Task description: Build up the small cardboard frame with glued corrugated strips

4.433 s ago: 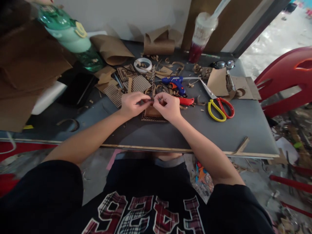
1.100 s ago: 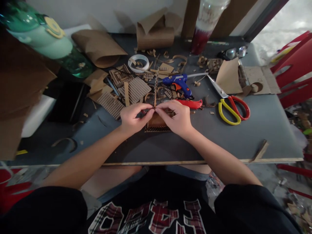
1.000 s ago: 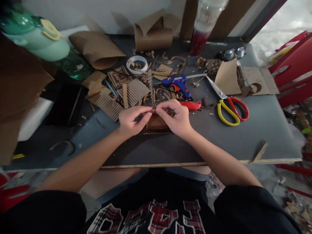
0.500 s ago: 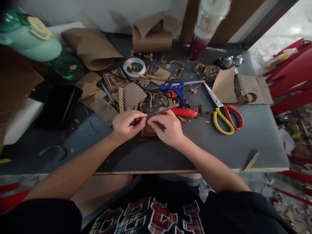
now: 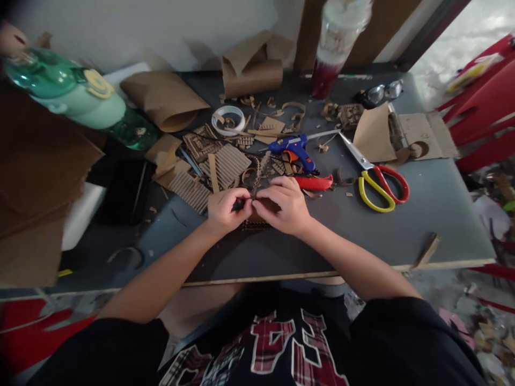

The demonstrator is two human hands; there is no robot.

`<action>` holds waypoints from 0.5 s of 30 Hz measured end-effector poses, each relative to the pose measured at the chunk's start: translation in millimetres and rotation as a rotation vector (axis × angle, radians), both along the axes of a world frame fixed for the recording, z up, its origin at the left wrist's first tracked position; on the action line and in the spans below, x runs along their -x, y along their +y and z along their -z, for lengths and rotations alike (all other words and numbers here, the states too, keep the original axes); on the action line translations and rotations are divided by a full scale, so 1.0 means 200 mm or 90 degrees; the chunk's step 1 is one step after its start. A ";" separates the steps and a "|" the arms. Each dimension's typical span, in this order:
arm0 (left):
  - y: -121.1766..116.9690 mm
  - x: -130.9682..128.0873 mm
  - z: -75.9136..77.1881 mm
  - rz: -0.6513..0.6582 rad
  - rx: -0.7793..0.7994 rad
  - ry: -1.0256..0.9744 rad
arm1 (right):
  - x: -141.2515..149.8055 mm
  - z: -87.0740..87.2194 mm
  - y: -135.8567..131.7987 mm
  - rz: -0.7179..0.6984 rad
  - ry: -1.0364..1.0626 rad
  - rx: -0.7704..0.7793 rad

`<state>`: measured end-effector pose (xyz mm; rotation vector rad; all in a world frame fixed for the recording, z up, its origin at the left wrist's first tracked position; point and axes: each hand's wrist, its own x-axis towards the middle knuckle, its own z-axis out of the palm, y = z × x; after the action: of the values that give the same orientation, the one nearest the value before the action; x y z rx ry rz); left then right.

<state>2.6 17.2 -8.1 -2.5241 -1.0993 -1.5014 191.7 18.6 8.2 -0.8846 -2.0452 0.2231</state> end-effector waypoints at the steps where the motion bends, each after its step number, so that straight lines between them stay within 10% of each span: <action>1: 0.00 0.00 0.01 -0.005 0.005 0.002 | 0.00 0.00 0.00 -0.002 0.006 0.000; 15: -0.02 -0.04 0.03 -0.008 0.132 -0.076 | -0.05 0.03 0.04 -0.078 0.038 0.101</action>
<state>9.7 13.5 -14.4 -2.5778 -1.3516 -1.6339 201.9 27.3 1.4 -0.8384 -2.0483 0.4785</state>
